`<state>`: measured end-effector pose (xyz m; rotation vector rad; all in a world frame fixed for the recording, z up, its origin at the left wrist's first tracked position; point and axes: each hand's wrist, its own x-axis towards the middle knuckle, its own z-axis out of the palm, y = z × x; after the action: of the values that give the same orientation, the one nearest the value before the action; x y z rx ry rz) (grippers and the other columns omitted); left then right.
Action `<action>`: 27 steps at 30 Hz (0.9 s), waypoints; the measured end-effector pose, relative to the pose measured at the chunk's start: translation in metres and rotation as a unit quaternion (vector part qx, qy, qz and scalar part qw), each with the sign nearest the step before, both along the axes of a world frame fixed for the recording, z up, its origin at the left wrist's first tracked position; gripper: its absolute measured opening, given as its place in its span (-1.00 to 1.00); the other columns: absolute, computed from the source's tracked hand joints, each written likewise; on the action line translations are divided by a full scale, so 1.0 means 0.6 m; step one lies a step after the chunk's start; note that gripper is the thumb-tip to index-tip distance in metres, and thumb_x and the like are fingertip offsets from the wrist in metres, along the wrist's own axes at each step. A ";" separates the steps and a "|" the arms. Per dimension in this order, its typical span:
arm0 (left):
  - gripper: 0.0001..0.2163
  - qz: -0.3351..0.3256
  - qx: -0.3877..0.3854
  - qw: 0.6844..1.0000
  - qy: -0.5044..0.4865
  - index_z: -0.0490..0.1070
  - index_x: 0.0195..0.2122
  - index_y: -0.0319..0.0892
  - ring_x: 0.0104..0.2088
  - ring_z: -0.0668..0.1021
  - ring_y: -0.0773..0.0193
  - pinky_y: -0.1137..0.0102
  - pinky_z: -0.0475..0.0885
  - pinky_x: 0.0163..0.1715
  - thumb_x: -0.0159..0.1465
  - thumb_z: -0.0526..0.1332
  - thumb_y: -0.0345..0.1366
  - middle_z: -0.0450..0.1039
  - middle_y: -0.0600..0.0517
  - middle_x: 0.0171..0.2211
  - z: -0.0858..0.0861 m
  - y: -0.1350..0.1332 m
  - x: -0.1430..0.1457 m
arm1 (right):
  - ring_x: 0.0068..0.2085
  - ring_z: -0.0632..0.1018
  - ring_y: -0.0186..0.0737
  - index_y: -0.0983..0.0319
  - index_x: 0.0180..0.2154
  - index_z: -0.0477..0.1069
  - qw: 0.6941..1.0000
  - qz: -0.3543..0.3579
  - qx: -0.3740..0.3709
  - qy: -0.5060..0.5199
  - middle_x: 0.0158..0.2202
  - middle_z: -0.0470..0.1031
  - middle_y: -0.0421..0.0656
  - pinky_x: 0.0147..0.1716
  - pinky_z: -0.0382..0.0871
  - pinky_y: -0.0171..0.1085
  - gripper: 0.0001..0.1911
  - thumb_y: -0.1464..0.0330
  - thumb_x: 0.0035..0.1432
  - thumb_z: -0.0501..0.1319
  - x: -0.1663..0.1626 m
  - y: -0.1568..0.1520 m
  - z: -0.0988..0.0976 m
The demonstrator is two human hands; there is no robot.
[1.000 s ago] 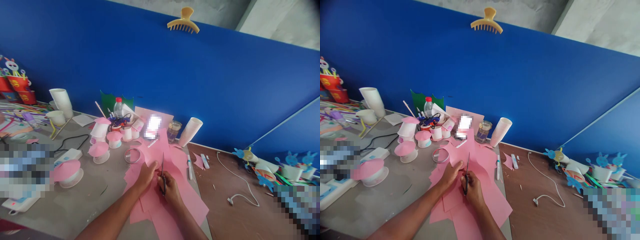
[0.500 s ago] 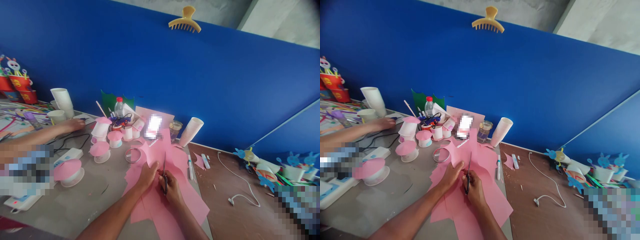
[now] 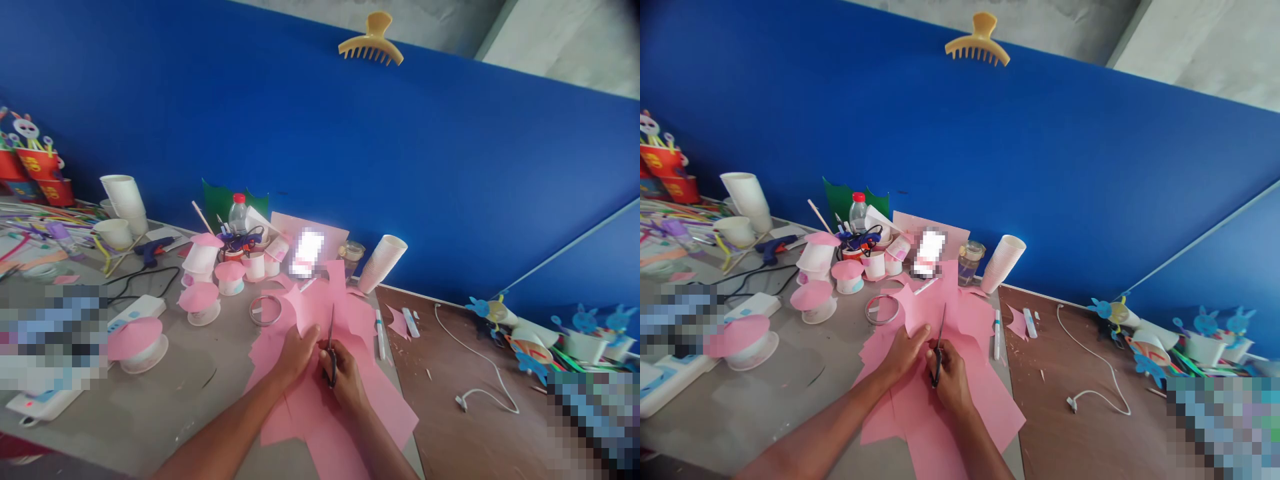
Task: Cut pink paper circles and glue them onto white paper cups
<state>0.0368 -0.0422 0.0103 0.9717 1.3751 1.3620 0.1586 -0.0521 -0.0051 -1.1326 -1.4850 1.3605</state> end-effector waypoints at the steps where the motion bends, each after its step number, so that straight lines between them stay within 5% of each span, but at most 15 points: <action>1: -0.75 -0.002 0.001 1.000 0.005 0.17 -0.64 -0.14 -0.58 0.23 0.37 0.43 0.21 -0.53 0.10 0.14 -0.17 0.14 0.15 -0.65 0.000 0.000 0.000 | -0.58 0.34 -0.34 0.27 -0.26 0.35 1.000 -0.002 0.002 -0.004 -0.61 0.34 -0.26 -0.62 0.21 -0.37 -0.55 0.00 0.07 0.19 0.000 0.000 0.001; 27: -0.74 0.017 -0.022 1.000 -0.012 0.24 -0.60 -0.17 -0.55 0.28 0.36 0.43 0.26 -0.52 0.07 0.20 -0.12 0.18 0.13 -0.62 -0.032 0.007 -0.001 | -0.59 0.27 -0.38 0.25 -0.28 0.30 1.000 0.015 -0.008 0.002 -0.62 0.26 -0.31 -0.62 0.13 -0.39 -0.57 0.00 0.10 0.17 0.003 0.001 0.000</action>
<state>0.0364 -0.0382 -0.0091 0.9045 1.4028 1.3596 0.1603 -0.0516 -0.0048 -1.1223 -1.4950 1.3969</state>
